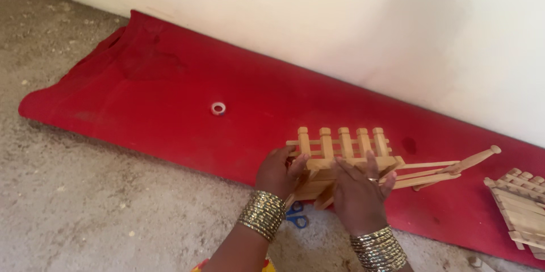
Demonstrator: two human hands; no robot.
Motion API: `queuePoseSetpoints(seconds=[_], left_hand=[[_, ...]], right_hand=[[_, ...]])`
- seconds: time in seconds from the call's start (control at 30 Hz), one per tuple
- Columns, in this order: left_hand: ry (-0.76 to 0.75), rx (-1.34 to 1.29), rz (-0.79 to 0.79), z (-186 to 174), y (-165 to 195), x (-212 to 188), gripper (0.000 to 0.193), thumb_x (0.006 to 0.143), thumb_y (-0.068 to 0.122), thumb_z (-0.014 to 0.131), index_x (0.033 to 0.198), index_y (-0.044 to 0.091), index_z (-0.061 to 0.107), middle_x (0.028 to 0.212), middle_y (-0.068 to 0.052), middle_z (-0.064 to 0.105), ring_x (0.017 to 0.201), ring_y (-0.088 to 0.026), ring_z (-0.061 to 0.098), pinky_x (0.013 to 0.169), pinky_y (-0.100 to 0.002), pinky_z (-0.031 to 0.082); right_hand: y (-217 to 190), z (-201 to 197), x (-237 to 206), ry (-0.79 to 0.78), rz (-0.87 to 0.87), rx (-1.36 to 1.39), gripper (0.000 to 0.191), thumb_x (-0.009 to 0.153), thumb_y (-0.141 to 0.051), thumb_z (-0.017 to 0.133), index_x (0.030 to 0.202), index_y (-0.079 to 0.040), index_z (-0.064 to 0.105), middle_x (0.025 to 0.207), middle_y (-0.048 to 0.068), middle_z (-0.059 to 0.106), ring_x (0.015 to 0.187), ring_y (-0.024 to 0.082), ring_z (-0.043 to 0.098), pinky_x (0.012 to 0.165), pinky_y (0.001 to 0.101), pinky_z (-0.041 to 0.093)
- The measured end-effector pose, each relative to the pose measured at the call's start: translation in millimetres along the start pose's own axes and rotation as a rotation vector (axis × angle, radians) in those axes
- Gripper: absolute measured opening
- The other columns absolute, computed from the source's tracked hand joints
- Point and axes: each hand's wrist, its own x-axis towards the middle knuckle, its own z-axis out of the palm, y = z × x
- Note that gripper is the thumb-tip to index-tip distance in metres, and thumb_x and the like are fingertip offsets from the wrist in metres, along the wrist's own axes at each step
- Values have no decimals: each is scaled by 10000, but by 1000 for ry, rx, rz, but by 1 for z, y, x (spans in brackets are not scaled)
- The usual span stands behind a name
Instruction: The person sits on the floor and assembles a small wooden toy cart, fitting the slatted bed onto the wheeled frame and pressing the side rails and handle posts into place by hand. They rotate the toy repeatedly to seat each joint and adjust the parts until the cart holds together.
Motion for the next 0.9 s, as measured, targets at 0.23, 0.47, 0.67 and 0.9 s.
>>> queuePoseSetpoints(seconds=[0.23,0.47,0.67,0.9], left_hand=[[-36,-78,-70,0,4,2,627,908,554,631,1214,9,679,986,-152,709,859,-227,747,779,-357,608],[-43,-62,-75,0,7,1,606,916,530,637,1220,8,679,976,-134,704,855,-212,736,778,-355,602],[-64,-122,-102,2,7,6,581,931,522,627,1203,12,683,958,-138,711,839,-221,744,768,-355,621],[-55,-145,-70,6,-1,3,519,953,461,626,1209,15,696,987,-152,713,860,-217,735,777,-350,600]], right_hand=[[-15,13,-3,137,-183,70,521,811,-143,586,1327,-189,645,1500,-75,541,1554,265,170,1188,674,-92],[-1,-4,10,-8,-19,-64,564,856,-88,551,1388,-254,637,1489,-56,513,1543,305,112,1158,685,-96],[4,32,6,217,-211,152,442,875,-117,565,1291,-198,689,1416,-9,624,1479,293,341,1188,627,-43],[10,39,5,454,-184,167,207,923,-199,638,1073,-216,780,1142,-10,765,1380,242,510,1235,525,71]])
